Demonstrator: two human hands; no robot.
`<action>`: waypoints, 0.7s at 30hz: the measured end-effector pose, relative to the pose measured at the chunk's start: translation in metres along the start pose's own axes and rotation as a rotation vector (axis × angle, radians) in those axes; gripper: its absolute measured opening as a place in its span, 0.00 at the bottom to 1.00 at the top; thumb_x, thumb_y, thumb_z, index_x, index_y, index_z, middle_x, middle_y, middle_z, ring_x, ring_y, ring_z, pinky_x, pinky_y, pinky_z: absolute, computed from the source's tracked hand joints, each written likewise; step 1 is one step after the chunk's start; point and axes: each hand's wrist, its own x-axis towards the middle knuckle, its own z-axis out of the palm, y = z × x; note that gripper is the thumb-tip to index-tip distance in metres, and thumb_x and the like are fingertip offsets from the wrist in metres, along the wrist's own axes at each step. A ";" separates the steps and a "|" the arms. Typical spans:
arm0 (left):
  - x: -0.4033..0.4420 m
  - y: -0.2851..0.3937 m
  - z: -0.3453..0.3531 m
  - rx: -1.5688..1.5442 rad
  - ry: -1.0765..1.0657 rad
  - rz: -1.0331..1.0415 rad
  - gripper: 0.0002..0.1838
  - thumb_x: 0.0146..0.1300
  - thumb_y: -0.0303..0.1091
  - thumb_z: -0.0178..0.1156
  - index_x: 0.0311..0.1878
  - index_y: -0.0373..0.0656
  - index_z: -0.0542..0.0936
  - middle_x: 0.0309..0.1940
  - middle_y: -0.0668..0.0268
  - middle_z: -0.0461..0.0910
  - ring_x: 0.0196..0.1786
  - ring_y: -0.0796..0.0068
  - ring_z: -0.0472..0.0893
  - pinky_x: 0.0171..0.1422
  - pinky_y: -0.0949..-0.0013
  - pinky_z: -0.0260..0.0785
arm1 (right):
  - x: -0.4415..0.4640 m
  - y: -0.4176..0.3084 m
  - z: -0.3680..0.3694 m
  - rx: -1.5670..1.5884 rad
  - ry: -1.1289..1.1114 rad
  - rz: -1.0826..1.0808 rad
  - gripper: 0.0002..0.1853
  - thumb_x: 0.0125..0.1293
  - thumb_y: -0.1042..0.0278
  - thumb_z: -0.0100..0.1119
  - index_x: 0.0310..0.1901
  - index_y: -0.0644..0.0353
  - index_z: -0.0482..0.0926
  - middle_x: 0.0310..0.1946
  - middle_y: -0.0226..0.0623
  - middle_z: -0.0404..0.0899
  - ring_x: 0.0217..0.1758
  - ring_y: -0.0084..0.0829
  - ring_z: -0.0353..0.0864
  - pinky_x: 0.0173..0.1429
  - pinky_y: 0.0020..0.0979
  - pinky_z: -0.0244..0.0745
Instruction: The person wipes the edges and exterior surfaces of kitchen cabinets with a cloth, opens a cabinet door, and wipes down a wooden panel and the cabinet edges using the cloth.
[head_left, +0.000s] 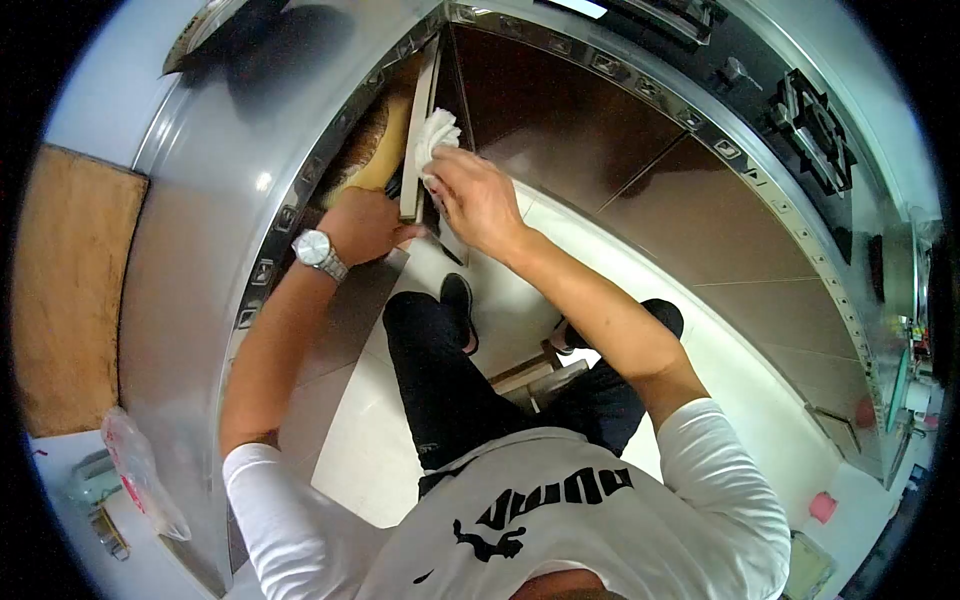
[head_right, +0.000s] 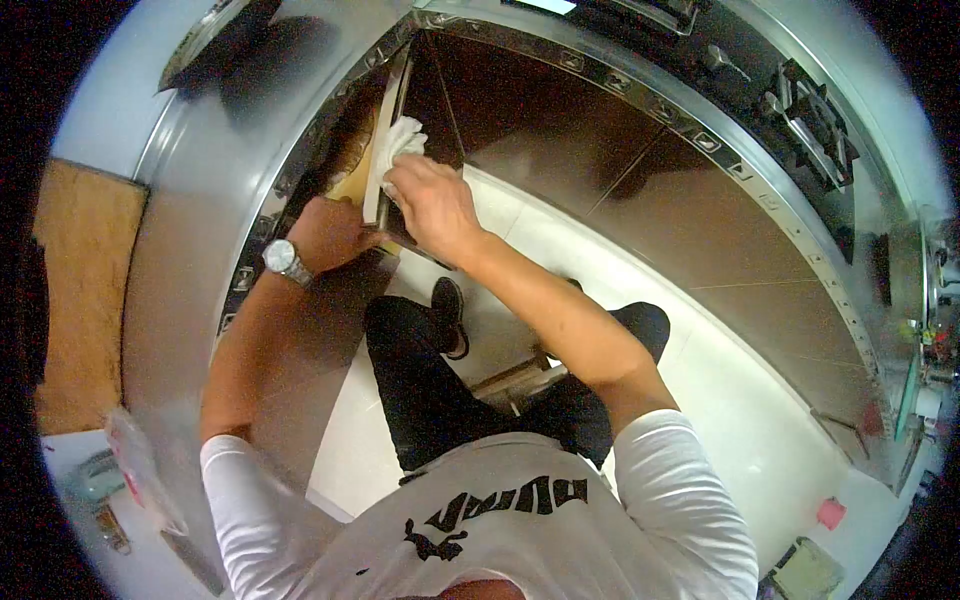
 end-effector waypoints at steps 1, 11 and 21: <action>-0.001 -0.007 -0.005 0.007 -0.001 0.002 0.33 0.62 0.64 0.48 0.22 0.40 0.81 0.19 0.57 0.79 0.26 0.57 0.81 0.31 0.60 0.72 | -0.002 0.003 0.006 0.028 0.024 -0.027 0.08 0.58 0.74 0.59 0.40 0.62 0.78 0.45 0.44 0.77 0.48 0.47 0.77 0.51 0.42 0.73; -0.010 0.006 0.047 -0.290 0.282 -0.150 0.33 0.61 0.62 0.52 0.18 0.38 0.79 0.16 0.53 0.77 0.21 0.54 0.78 0.26 0.58 0.70 | -0.003 0.029 0.029 0.729 0.029 0.755 0.06 0.67 0.73 0.52 0.39 0.65 0.78 0.32 0.29 0.78 0.36 0.20 0.74 0.42 0.23 0.70; 0.054 0.098 0.040 -0.317 0.489 -0.163 0.32 0.64 0.56 0.52 0.11 0.40 0.77 0.08 0.56 0.72 0.12 0.57 0.73 0.17 0.61 0.64 | 0.025 0.077 -0.039 0.826 0.391 0.693 0.07 0.67 0.71 0.52 0.39 0.65 0.78 0.30 0.28 0.79 0.33 0.18 0.74 0.38 0.22 0.69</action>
